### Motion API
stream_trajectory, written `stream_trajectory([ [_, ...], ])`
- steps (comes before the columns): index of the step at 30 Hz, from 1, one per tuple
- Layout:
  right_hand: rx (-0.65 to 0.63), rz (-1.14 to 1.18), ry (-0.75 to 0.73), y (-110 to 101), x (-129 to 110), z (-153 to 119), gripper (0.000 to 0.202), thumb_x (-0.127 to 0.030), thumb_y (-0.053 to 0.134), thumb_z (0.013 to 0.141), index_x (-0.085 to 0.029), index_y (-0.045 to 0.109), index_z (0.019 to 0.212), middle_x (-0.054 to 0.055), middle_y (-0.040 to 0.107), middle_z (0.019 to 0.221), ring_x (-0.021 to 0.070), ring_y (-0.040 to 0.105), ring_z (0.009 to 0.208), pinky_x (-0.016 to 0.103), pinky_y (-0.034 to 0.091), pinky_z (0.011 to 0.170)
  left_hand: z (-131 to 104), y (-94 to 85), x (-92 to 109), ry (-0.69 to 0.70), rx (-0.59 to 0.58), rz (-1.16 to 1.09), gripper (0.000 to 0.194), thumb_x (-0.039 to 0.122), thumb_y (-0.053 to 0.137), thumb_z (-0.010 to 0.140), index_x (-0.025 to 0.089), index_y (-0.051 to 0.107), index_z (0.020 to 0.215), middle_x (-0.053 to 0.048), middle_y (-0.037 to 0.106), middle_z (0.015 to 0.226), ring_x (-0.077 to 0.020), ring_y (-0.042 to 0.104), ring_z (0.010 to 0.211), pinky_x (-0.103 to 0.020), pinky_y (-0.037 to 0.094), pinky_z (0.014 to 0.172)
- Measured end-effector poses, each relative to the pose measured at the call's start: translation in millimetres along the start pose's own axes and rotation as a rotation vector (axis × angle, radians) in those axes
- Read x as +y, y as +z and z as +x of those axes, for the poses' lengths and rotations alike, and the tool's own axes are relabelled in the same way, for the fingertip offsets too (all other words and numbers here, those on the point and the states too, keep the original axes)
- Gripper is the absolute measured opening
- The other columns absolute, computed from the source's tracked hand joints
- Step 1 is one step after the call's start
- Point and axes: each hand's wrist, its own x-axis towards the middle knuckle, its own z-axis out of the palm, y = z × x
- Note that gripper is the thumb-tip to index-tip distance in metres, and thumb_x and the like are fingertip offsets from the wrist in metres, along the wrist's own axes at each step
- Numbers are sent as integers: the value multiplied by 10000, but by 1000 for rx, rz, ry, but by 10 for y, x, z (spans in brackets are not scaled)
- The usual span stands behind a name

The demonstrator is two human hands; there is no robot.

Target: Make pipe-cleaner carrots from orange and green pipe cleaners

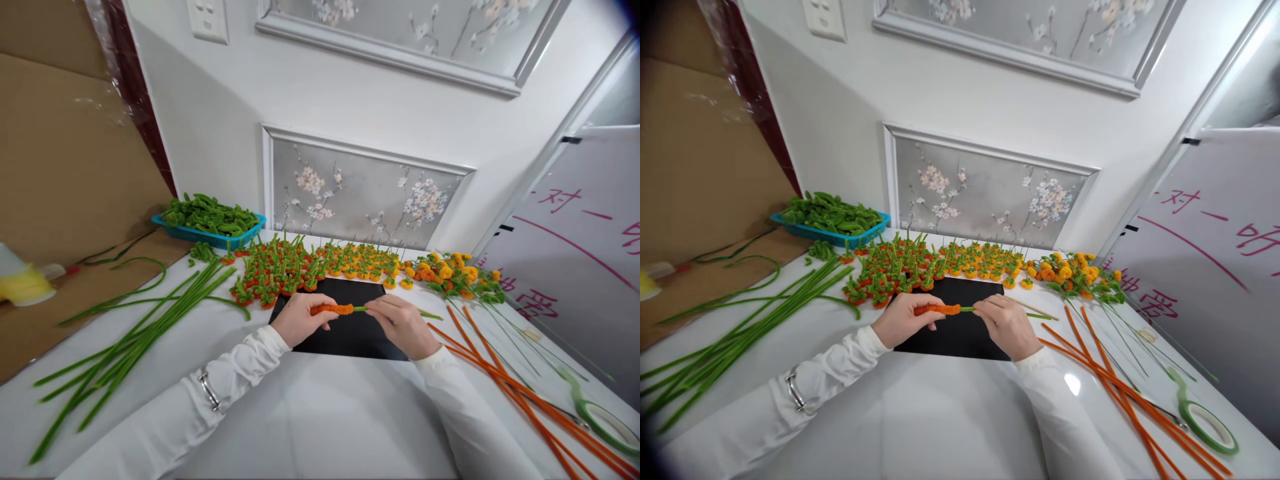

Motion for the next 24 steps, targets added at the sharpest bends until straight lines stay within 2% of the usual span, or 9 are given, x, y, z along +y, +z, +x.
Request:
stream_trajectory([
  [6, 2, -4, -34, 53, -71, 38, 194, -202, 460, 904, -189, 652, 921, 62, 657, 797, 165, 598, 723, 286, 505, 652, -5, 22, -71, 0, -16, 38, 231, 291, 596, 757, 142, 680, 912, -37, 681, 715, -142, 636, 570, -234, 498, 612],
  [8, 5, -22, -31, 43, -59, 38, 189, -202, 464, 902, -187, 652, 920, 63, 659, 800, 167, 599, 729, 286, 503, 659, -4, -36, -55, 14, -16, 163, 281, 328, 624, 734, 182, 685, 967, -28, 689, 738, -160, 642, 631, -238, 485, 647],
  [11, 22, -82, -26, 1, 0, 27, 182, -211, 476, 899, -193, 656, 923, 61, 667, 807, 164, 608, 738, 280, 501, 673, 8, -158, -4, 27, -59, 354, 470, 382, 713, 634, 254, 652, 1081, 0, 689, 744, -184, 635, 705, -237, 460, 676],
  [13, 34, -127, -34, -23, 32, 23, 172, -217, 493, 893, -201, 662, 919, 55, 676, 814, 156, 615, 738, 266, 498, 678, 22, -203, 25, 11, -114, 348, 519, 384, 715, 628, 248, 625, 1120, -3, 692, 763, -187, 636, 720, -241, 459, 692],
  [16, 15, -162, -46, -24, 14, 39, 170, -225, 503, 892, -215, 671, 918, 45, 683, 815, 142, 620, 726, 242, 490, 674, 36, -163, 45, -3, -195, 192, 454, 319, 651, 694, 177, 588, 1121, -39, 689, 844, -172, 641, 701, -244, 477, 673],
  [18, -3, -160, -47, -9, -34, 62, 182, -231, 491, 900, -217, 671, 928, 45, 680, 806, 139, 615, 720, 239, 486, 667, 31, -95, 50, 11, -234, 141, 351, 255, 570, 751, 156, 576, 1088, -27, 673, 787, -138, 622, 590, -230, 473, 612],
  [21, -29, -129, -51, -5, -91, 94, 202, -234, 467, 910, -206, 645, 1001, 56, 670, 813, 155, 598, 730, 266, 485, 672, 12, -22, 58, 48, -227, 214, 260, 188, 474, 795, 176, 592, 1027, 4, 651, 694, -106, 574, 501, -206, 440, 557],
  [24, -38, -89, -39, -29, -68, 96, 224, -201, 443, 915, -190, 603, 1070, 70, 659, 868, 178, 584, 783, 312, 483, 723, 0, -16, 57, 84, -189, 276, 258, 159, 451, 801, 187, 609, 1003, 0, 665, 710, -117, 582, 561, -205, 427, 579],
])
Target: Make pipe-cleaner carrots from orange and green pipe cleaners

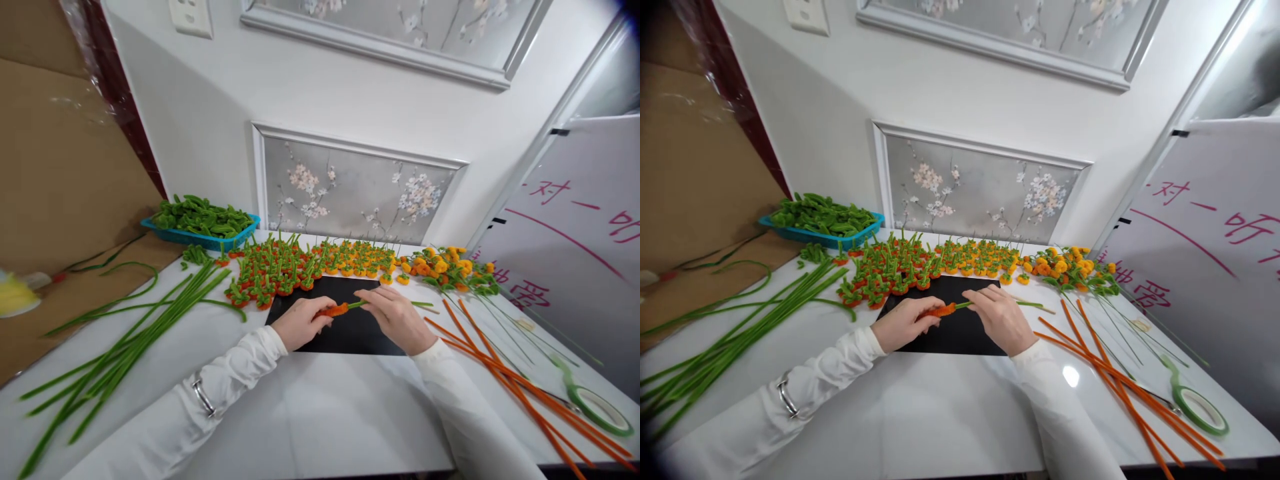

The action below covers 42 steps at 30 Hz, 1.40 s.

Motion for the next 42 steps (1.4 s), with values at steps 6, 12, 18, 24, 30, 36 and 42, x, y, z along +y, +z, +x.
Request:
stream_trajectory([
  [6, 28, -17, -3, 5, 77, -37, 219, -144, 431, 906, -189, 645, 884, 69, 645, 859, 172, 564, 761, 320, 476, 712, 0, 18, -36, 44, -7, 51, 285, 127, 429, 809, 173, 609, 1025, -16, 667, 748, -133, 600, 637, -220, 428, 637],
  [12, -20, 3, -44, 92, -45, 8, 237, -92, 418, 889, -175, 639, 889, 74, 638, 855, 179, 539, 764, 317, 476, 695, 1, 63, 24, 34, -50, -15, 285, 130, 420, 817, 173, 604, 1031, -14, 659, 744, -122, 586, 605, -218, 428, 607],
  [18, -60, 149, 51, 122, -120, 5, 299, -162, 456, 890, -200, 524, 1178, 61, 636, 860, 182, 581, 794, 310, 511, 707, 18, 50, 71, -50, -93, -321, 191, 197, 477, 814, 140, 583, 963, -22, 630, 734, -98, 520, 569, -235, 429, 602],
  [24, -85, 273, 45, 50, -192, 14, 236, -193, 464, 893, -243, 599, 1080, 61, 606, 1041, 166, 598, 911, 291, 509, 790, 32, 25, 86, -262, -196, -841, 406, 430, 530, 817, 126, 450, 1075, -121, 669, 837, -98, 531, 553, -190, 314, 442],
  [30, -30, 168, 93, 59, -181, 10, 205, -233, 427, 917, -185, 618, 973, 65, 617, 832, 159, 592, 738, 270, 485, 656, 28, -94, 113, -270, -175, -827, 364, 462, 520, 825, 135, 491, 983, -120, 668, 887, -127, 619, 651, -189, 387, 487],
  [36, -46, 111, 97, 30, -163, 17, 233, -252, 408, 927, -168, 626, 927, 50, 607, 746, 141, 571, 643, 244, 441, 576, 29, -139, 81, -258, -285, -752, 359, 422, 575, 797, 115, 544, 980, -91, 658, 811, -103, 601, 569, -174, 356, 446],
  [42, -57, 88, 83, 44, -177, 13, 248, -272, 402, 934, -172, 628, 921, 45, 616, 736, 134, 570, 632, 236, 429, 580, 32, -77, 68, -224, -294, -796, 383, 469, 517, 815, 99, 577, 893, -32, 583, 686, -27, 368, 415, -160, 204, 364],
])
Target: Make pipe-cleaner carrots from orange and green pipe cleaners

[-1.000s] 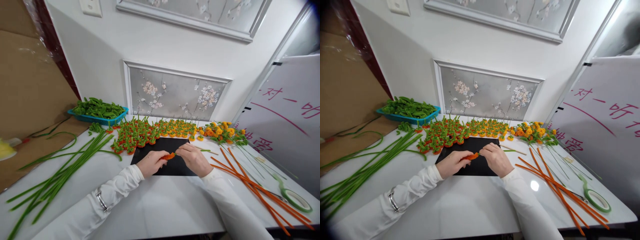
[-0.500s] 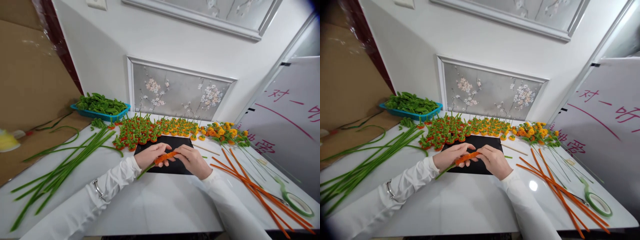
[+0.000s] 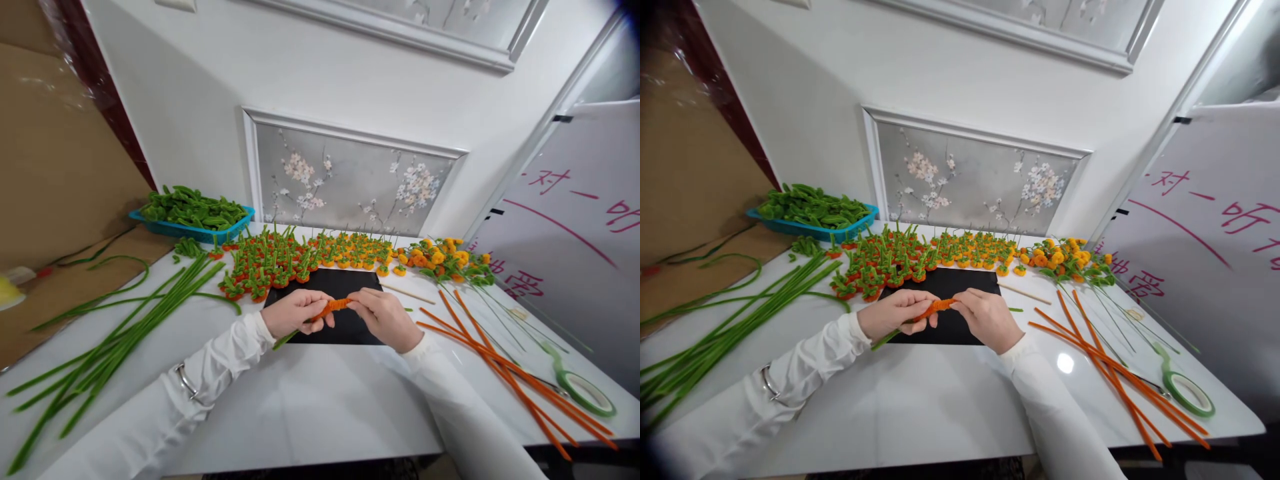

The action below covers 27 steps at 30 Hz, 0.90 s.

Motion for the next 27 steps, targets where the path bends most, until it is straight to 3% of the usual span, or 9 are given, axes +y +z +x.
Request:
stream_trajectory([
  [2, 0, -50, -12, 15, 1, -13, 248, -283, 410, 931, -172, 632, 925, 46, 617, 741, 134, 567, 628, 237, 423, 580, -2, 27, 5, 10, 41, 51, 360, 462, 496, 826, 113, 582, 849, -13, 566, 679, -28, 312, 412, -160, 183, 354],
  [4, 3, -85, -26, 23, -4, -24, 246, -290, 416, 930, -171, 631, 941, 46, 615, 744, 134, 566, 629, 238, 419, 583, -7, 57, 16, 53, 102, 162, 279, 397, 524, 819, 125, 587, 825, -2, 573, 672, -39, 350, 436, -158, 251, 378],
  [7, 22, -89, -55, 14, -23, -35, 224, -285, 432, 925, -179, 621, 985, 46, 618, 768, 137, 577, 669, 238, 426, 608, -9, 95, 16, 178, 183, 292, 147, 264, 558, 795, 128, 599, 829, -9, 615, 682, -89, 538, 601, -197, 434, 585],
  [10, 59, -69, -71, -5, -48, -38, 199, -263, 453, 916, -196, 617, 1004, 45, 628, 820, 133, 592, 712, 231, 440, 629, -9, 122, -11, 269, 260, 361, 133, 225, 541, 796, 132, 609, 862, -38, 660, 763, -141, 612, 747, -262, 468, 737],
  [15, 127, -87, -57, -16, -68, -35, 184, -240, 475, 901, -195, 629, 992, 47, 639, 833, 126, 597, 704, 228, 455, 627, -18, 160, -23, 319, 356, 491, 202, 270, 578, 783, 155, 611, 946, -45, 662, 870, -164, 617, 788, -269, 484, 723],
  [20, 171, -80, -73, -6, -71, -30, 189, -237, 467, 902, -198, 630, 991, 57, 646, 850, 136, 609, 741, 235, 473, 660, -26, 165, -5, 325, 346, 454, 159, 250, 528, 817, 144, 610, 902, -48, 676, 816, -163, 630, 771, -277, 484, 744],
  [27, 117, -17, -48, 52, -83, -22, 199, -229, 439, 914, -200, 612, 1007, 66, 638, 828, 157, 602, 744, 266, 479, 667, -23, 203, -29, 346, 363, 448, 148, 236, 542, 807, 160, 626, 902, -55, 666, 814, -174, 617, 774, -275, 463, 735],
])
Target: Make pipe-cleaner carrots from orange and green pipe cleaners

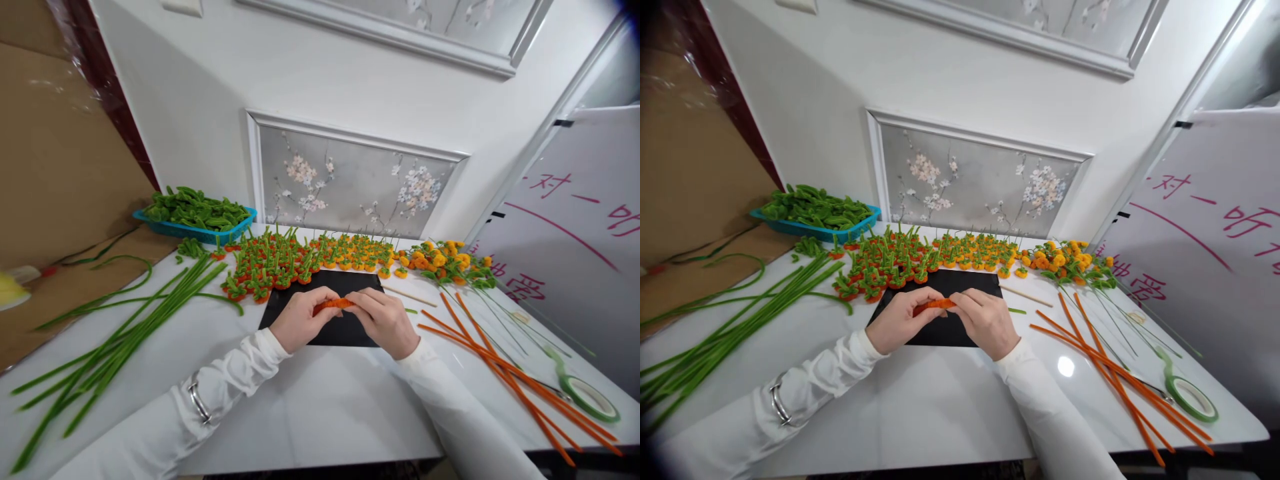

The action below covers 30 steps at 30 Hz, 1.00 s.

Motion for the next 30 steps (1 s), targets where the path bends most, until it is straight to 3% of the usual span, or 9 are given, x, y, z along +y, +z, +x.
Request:
stream_trajectory([
  [3, -15, 46, 23, 3, 7, 15, 207, -236, 438, 912, -207, 606, 1030, 66, 638, 842, 159, 607, 752, 271, 493, 689, 11, 27, 2, -33, -61, -115, 167, 228, 515, 828, 152, 596, 952, -40, 634, 780, -145, 592, 754, -252, 451, 712],
  [5, -12, 93, 57, -31, 31, 25, 236, -248, 473, 895, -216, 574, 1105, 68, 639, 915, 163, 612, 775, 279, 507, 710, 29, 19, -8, -109, -87, -238, 206, 237, 518, 832, 145, 578, 1007, -18, 595, 722, -94, 526, 610, -192, 414, 561],
  [8, 1, 167, 111, -120, 108, 18, 316, -226, 467, 891, -230, 514, 1204, 71, 626, 1007, 169, 615, 830, 307, 517, 761, 68, -46, -45, -292, -99, -520, 257, 260, 551, 824, 143, 553, 1053, 0, 542, 704, -26, 318, 431, -135, 209, 372],
  [10, -38, 243, 108, -172, 173, -2, 315, -182, 381, 914, -235, 538, 1181, 64, 630, 977, 152, 621, 795, 303, 530, 738, 95, -112, -76, -408, -80, -744, 245, 256, 539, 838, 131, 548, 1049, -14, 525, 724, -14, 286, 421, -124, 139, 347],
  [14, -182, 344, 23, -198, 252, -40, 355, -130, 316, 913, -223, 644, 1017, 60, 643, 934, 136, 629, 772, 286, 546, 707, 126, -227, -126, -526, -22, -1093, 237, 128, 420, 883, 100, 533, 1089, -66, 536, 768, -31, 381, 470, -104, 211, 349],
  [18, -191, 321, -11, -181, 240, -36, 301, -153, 391, 906, -235, 655, 1026, 54, 667, 923, 154, 634, 846, 305, 540, 763, 120, -267, -129, -473, -24, -1284, 338, -5, 443, 826, 93, 526, 1138, -97, 577, 847, -58, 501, 592, -117, 369, 449],
  [23, 15, 376, 116, -176, 187, -1, 288, -226, 468, 894, -242, 611, 1143, 92, 549, 1223, 195, 572, 1049, 346, 502, 873, 68, -248, -102, -404, -124, -1285, 437, -18, 508, 805, 178, 534, 1195, -79, 612, 1060, -108, 613, 896, -192, 473, 736],
  [25, 104, 489, 194, -168, 153, 16, 252, -259, 485, 888, -245, 639, 1087, 86, 537, 1245, 200, 574, 1028, 348, 522, 825, 39, -225, -108, -416, -171, -1204, 469, 7, 573, 778, 222, 541, 1194, -56, 631, 1058, -133, 623, 950, -237, 474, 798],
  [30, 325, 929, 466, -145, 112, 68, 217, -333, 494, 885, -239, 618, 1037, 52, 658, 970, 139, 612, 734, 279, 529, 610, -15, -142, -155, -494, -356, -838, 292, 156, 706, 717, 130, 647, 1001, -78, 683, 831, -152, 672, 767, -138, 449, 491],
])
